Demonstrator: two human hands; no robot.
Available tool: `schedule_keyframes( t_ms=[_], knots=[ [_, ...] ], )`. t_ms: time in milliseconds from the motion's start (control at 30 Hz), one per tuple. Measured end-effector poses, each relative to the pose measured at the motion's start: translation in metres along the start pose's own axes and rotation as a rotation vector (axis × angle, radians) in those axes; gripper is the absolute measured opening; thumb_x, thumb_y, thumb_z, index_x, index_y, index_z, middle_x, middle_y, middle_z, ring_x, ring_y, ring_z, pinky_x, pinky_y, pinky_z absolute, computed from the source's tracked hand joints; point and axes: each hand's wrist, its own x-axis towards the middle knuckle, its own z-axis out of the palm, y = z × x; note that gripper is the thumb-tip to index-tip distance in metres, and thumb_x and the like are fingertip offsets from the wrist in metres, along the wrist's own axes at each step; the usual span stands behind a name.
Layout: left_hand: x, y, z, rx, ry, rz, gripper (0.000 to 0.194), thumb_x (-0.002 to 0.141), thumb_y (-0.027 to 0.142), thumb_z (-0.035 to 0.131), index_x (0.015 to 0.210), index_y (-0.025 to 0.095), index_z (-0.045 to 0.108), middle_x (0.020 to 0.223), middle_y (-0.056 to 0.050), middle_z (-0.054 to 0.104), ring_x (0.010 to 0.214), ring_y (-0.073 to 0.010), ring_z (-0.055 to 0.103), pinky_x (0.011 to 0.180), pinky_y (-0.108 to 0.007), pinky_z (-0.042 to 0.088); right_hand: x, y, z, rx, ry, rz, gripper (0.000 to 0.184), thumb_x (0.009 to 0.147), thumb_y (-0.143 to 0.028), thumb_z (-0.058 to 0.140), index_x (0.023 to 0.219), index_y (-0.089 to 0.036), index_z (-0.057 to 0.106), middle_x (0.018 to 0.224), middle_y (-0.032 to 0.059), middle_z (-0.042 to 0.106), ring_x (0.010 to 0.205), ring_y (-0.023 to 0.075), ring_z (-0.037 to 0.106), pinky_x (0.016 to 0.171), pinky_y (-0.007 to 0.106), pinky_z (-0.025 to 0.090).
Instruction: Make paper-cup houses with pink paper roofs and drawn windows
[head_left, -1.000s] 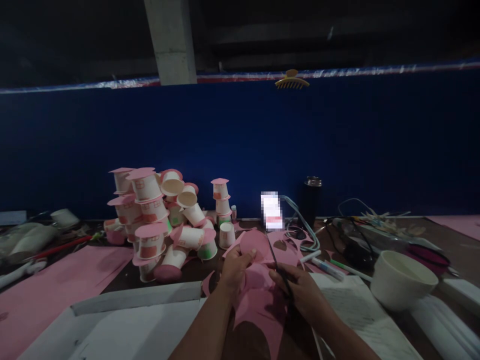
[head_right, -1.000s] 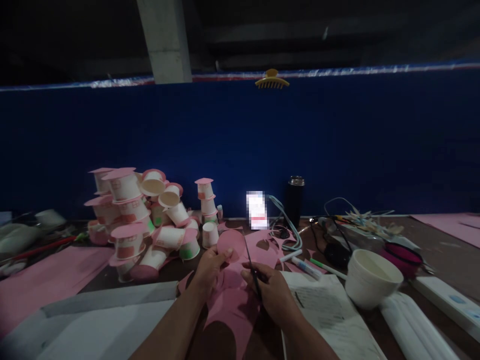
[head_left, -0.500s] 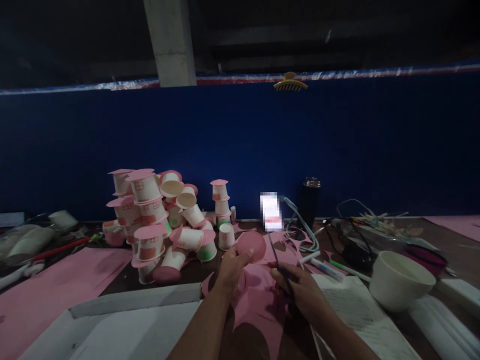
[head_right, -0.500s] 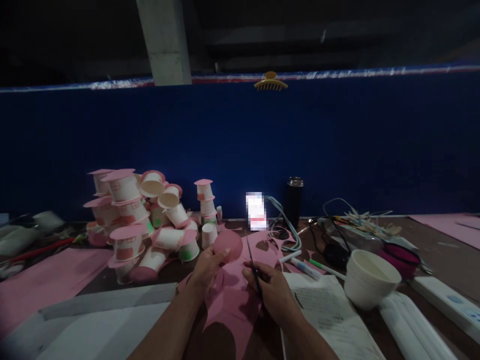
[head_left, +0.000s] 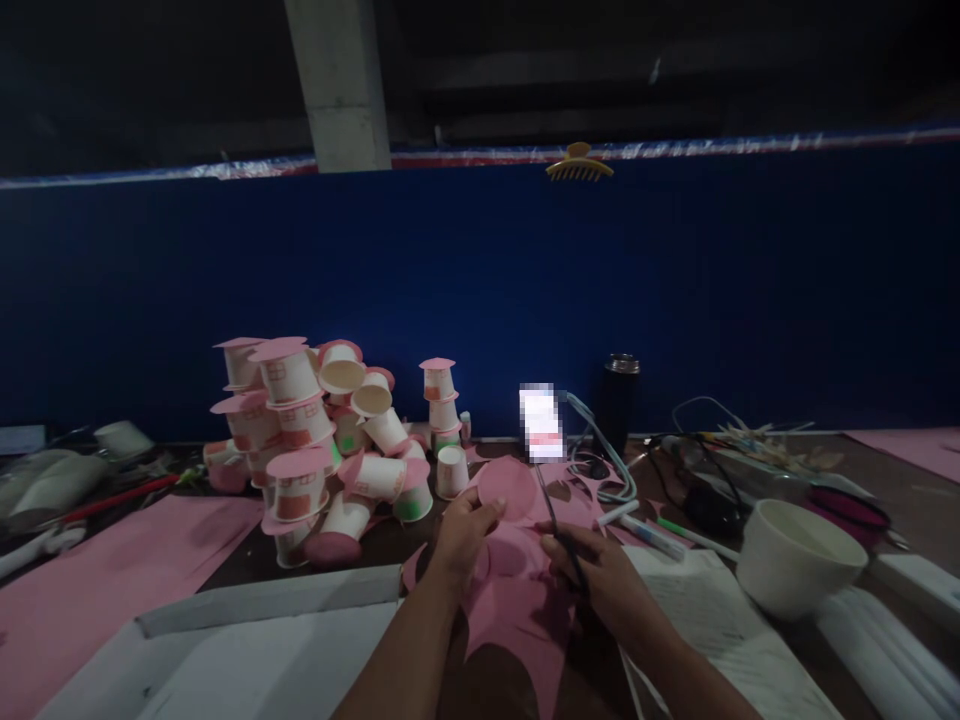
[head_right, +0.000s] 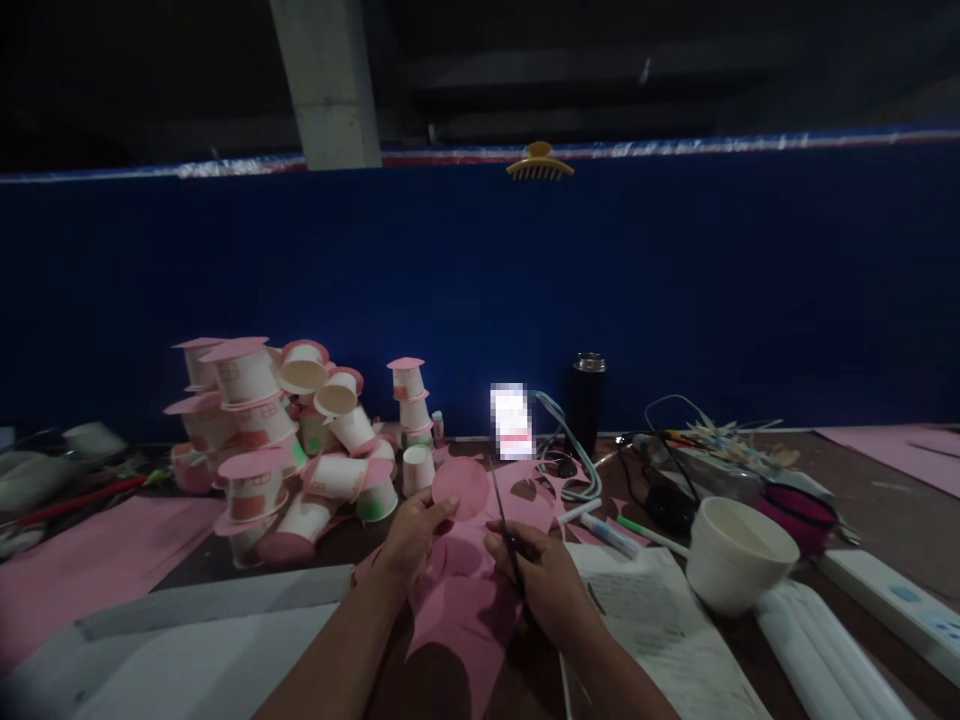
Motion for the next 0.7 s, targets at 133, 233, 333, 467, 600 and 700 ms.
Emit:
schedule_keyframes(
  t_ms=[133,233,333,467,600,700],
  knots=[
    [0.0015,-0.0024,-0.0012,-0.006,0.007,0.015,0.031,0.060,0.038,0.076,0.078,0.014,0.068,0.067,0.001,0.059,0.058,-0.0084,0.045,0.057,-0.021,0.037,-0.0011,-0.0016,0.0000,-0.001,-0.004,0.001,0.050,0.069,-0.049,0.070,0.104,-0.014,0.069,0.060,-0.0013,0.059,0.054,0.0106,0.050,0.049,0.021,0.038],
    [0.0011,-0.0021,-0.0010,-0.004,0.000,0.023,0.030,0.061,0.039,0.076,0.074,0.014,0.067,0.064,0.002,0.057,0.057,-0.0085,0.044,0.057,-0.021,0.036,-0.0023,-0.0039,0.0001,-0.011,-0.002,-0.008,0.046,0.069,-0.047,0.071,0.102,-0.015,0.071,0.063,-0.0009,0.061,0.057,0.0113,0.052,0.051,0.021,0.040],
    [0.0006,-0.0016,-0.0005,-0.001,-0.006,0.020,0.031,0.060,0.040,0.077,0.074,0.014,0.067,0.063,0.002,0.057,0.057,-0.0088,0.044,0.056,-0.021,0.035,-0.0032,-0.0055,0.0000,-0.026,0.000,-0.021,0.044,0.068,-0.046,0.071,0.100,-0.015,0.072,0.065,-0.0004,0.062,0.059,0.0129,0.053,0.053,0.022,0.040],
    [0.0001,-0.0011,0.0001,-0.002,-0.011,0.019,0.032,0.060,0.041,0.077,0.074,0.014,0.067,0.064,0.001,0.057,0.057,-0.0087,0.044,0.056,-0.021,0.035,-0.0030,-0.0042,-0.0002,-0.033,-0.015,-0.032,0.045,0.069,-0.045,0.071,0.102,-0.015,0.071,0.063,-0.0008,0.061,0.060,0.0129,0.052,0.054,0.023,0.040],
    [-0.0011,0.0004,0.0012,-0.009,-0.019,0.015,0.030,0.061,0.039,0.077,0.073,0.014,0.067,0.064,0.002,0.057,0.057,-0.0082,0.043,0.057,-0.021,0.035,-0.0021,0.0000,-0.0002,-0.032,-0.024,-0.028,0.047,0.072,-0.045,0.069,0.106,-0.013,0.069,0.060,-0.0020,0.058,0.055,0.0107,0.049,0.051,0.022,0.037],
    [-0.0015,0.0012,0.0023,-0.014,-0.017,0.008,0.031,0.060,0.040,0.077,0.072,0.014,0.067,0.063,0.002,0.056,0.056,-0.0081,0.043,0.057,-0.021,0.035,-0.0015,0.0019,-0.0002,-0.030,-0.025,-0.024,0.049,0.072,-0.046,0.068,0.108,-0.012,0.068,0.059,-0.0027,0.056,0.053,0.0101,0.047,0.049,0.022,0.035]
  ],
)
